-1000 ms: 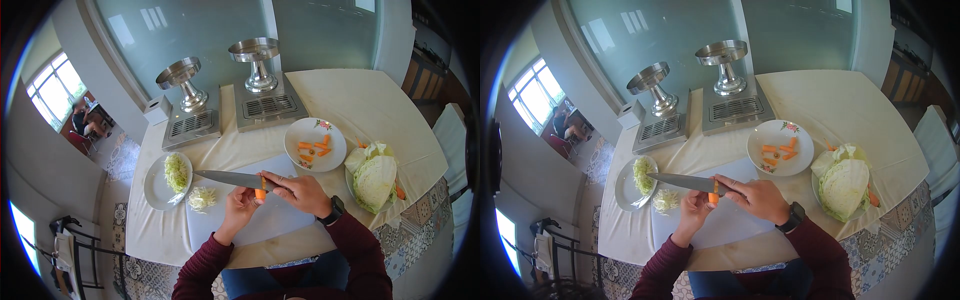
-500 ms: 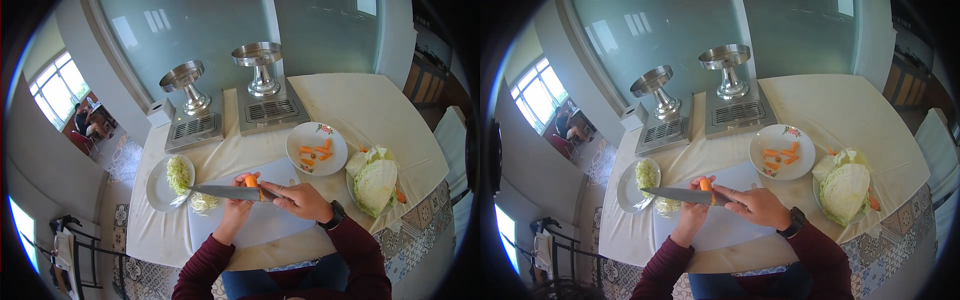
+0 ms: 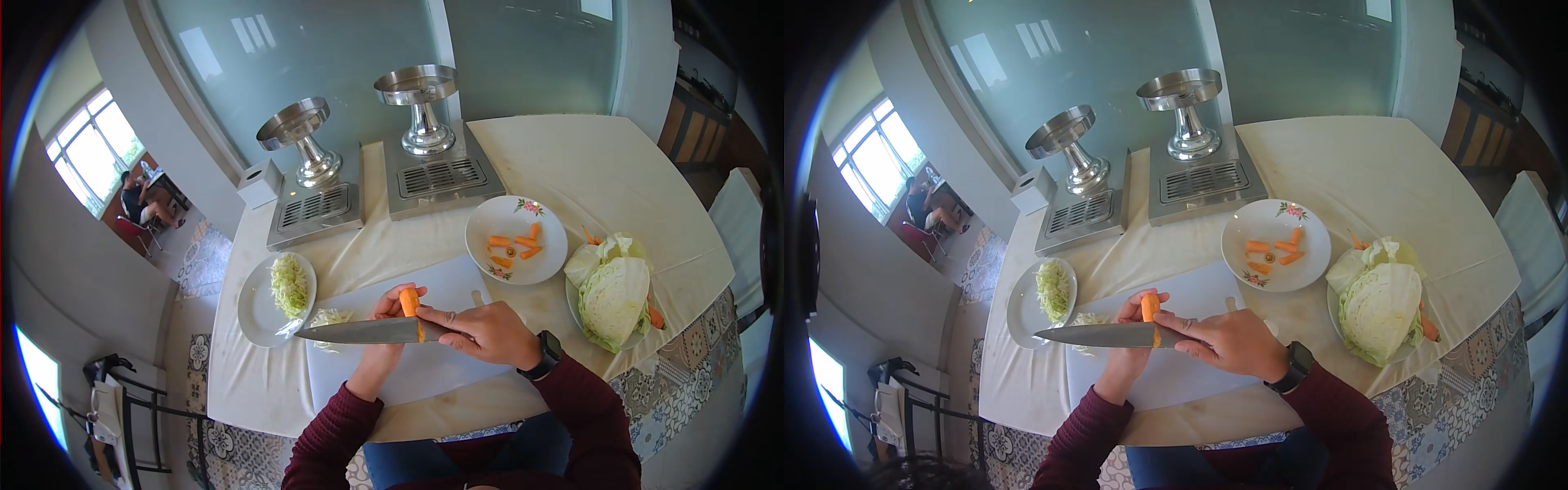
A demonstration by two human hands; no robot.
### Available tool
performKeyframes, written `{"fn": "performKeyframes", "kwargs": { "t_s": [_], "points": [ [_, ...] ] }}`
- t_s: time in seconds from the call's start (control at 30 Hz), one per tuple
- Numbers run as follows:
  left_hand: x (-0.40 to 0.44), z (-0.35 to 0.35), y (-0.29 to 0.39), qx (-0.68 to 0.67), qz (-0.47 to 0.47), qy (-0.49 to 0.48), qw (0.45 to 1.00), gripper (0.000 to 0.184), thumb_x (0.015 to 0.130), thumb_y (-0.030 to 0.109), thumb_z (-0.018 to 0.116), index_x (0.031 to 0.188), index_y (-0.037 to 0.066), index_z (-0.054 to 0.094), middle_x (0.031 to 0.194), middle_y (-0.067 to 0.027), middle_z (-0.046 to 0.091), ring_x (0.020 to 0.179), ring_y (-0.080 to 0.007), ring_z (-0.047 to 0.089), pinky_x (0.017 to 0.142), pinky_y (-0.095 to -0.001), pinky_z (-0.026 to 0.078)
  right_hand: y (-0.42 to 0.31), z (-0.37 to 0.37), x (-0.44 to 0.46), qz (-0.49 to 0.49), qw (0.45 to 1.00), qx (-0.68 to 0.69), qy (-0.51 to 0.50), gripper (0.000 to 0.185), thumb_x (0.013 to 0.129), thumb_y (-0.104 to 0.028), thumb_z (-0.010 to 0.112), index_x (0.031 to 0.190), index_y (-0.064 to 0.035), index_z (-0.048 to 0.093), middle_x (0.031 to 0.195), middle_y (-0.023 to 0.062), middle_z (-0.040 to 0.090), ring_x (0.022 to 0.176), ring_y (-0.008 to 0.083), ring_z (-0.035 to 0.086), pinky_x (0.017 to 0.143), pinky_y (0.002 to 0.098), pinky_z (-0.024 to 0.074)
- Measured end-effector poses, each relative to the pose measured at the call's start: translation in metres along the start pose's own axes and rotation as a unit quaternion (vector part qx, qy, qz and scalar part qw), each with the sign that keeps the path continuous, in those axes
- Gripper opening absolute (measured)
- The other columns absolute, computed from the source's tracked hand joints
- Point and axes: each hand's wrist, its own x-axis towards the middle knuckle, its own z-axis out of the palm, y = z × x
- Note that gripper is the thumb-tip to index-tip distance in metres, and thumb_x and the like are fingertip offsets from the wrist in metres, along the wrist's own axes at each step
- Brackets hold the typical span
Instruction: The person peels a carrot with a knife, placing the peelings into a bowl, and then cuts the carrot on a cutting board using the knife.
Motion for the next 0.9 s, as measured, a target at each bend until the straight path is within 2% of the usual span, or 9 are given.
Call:
{"fn": "performKeyframes", "kwargs": {
  "t_s": [0.03, 0.13, 0.23, 0.33, 0.73, 0.9],
  "points": [
    [0.000, 0.000, 0.000, 0.019, -0.004, 0.009, 1.000, 0.079, 0.088, 0.067, 0.046, 0.135, 0.004, 0.044, 0.132, -0.0143, 0.054, 0.115, -0.0211, 0.058, 0.097, -0.0355, 0.048, -0.001, 0.001, 0.000, 0.001, 1.000, -0.010, 0.001, 0.052, 0.096, -0.040, 0.050, 0.146, -0.0283, 0.040, 0.064, 0.0059, 0.060, 0.050, 0.0260, 0.056, 0.048, 0.0363, 0.0436],
    [-0.001, -0.001, -0.002, -0.016, 0.006, 0.024, 1.000, 0.047, 0.092, 0.023, 0.064, 0.132, 0.005, 0.047, 0.129, -0.0139, 0.055, 0.105, -0.0197, 0.062, 0.092, -0.0347, 0.051, -0.001, 0.005, 0.000, -0.011, 0.999, -0.001, 0.036, 0.052, 0.097, -0.040, 0.050, 0.146, -0.0266, 0.041, 0.063, 0.0061, 0.059, 0.050, 0.0259, 0.056, 0.048, 0.0365, 0.0433],
    [-0.002, 0.003, 0.005, 0.037, -0.001, 0.025, 0.999, 0.042, 0.097, 0.020, 0.057, 0.133, 0.003, 0.046, 0.130, -0.0142, 0.056, 0.116, -0.0204, 0.057, 0.097, -0.0337, 0.048, -0.002, 0.007, 0.000, -0.006, 0.999, -0.007, 0.039, 0.052, 0.097, -0.040, 0.050, 0.146, -0.0246, 0.041, 0.062, 0.0063, 0.058, 0.050, 0.0258, 0.056, 0.048, 0.0368, 0.0435],
    [-0.002, 0.002, 0.006, 0.012, -0.004, 0.025, 1.000, 0.043, 0.091, 0.001, 0.055, 0.133, 0.003, 0.047, 0.129, -0.0140, 0.057, 0.117, -0.0202, 0.056, 0.098, -0.0331, 0.047, -0.002, 0.007, 0.000, -0.004, 1.000, -0.005, 0.030, 0.053, 0.097, -0.040, 0.050, 0.146, -0.0237, 0.040, 0.063, 0.0065, 0.058, 0.050, 0.0258, 0.056, 0.048, 0.0367, 0.0436],
    [-0.002, 0.003, 0.013, 0.031, 0.002, 0.012, 0.999, 0.044, 0.090, 0.001, 0.058, 0.132, 0.002, 0.047, 0.129, -0.0139, 0.056, 0.118, -0.0205, 0.056, 0.099, -0.0326, 0.046, -0.004, 0.014, 0.000, -0.015, 0.998, -0.011, 0.068, 0.054, 0.097, -0.039, 0.051, 0.147, -0.0231, 0.038, 0.066, 0.0076, 0.060, 0.052, 0.0259, 0.058, 0.048, 0.0364, 0.0438],
    [-0.003, 0.004, 0.014, 0.058, 0.018, 0.010, 0.998, 0.045, 0.088, -0.002, 0.058, 0.132, 0.001, 0.047, 0.128, -0.0135, 0.056, 0.118, -0.0204, 0.055, 0.098, -0.0320, 0.046, -0.006, 0.009, 0.000, 0.017, 0.999, -0.020, 0.037, 0.052, 0.096, -0.040, 0.051, 0.145, -0.0244, 0.041, 0.063, 0.0071, 0.059, 0.052, 0.0262, 0.058, 0.048, 0.0373, 0.0431]
  ]
}}
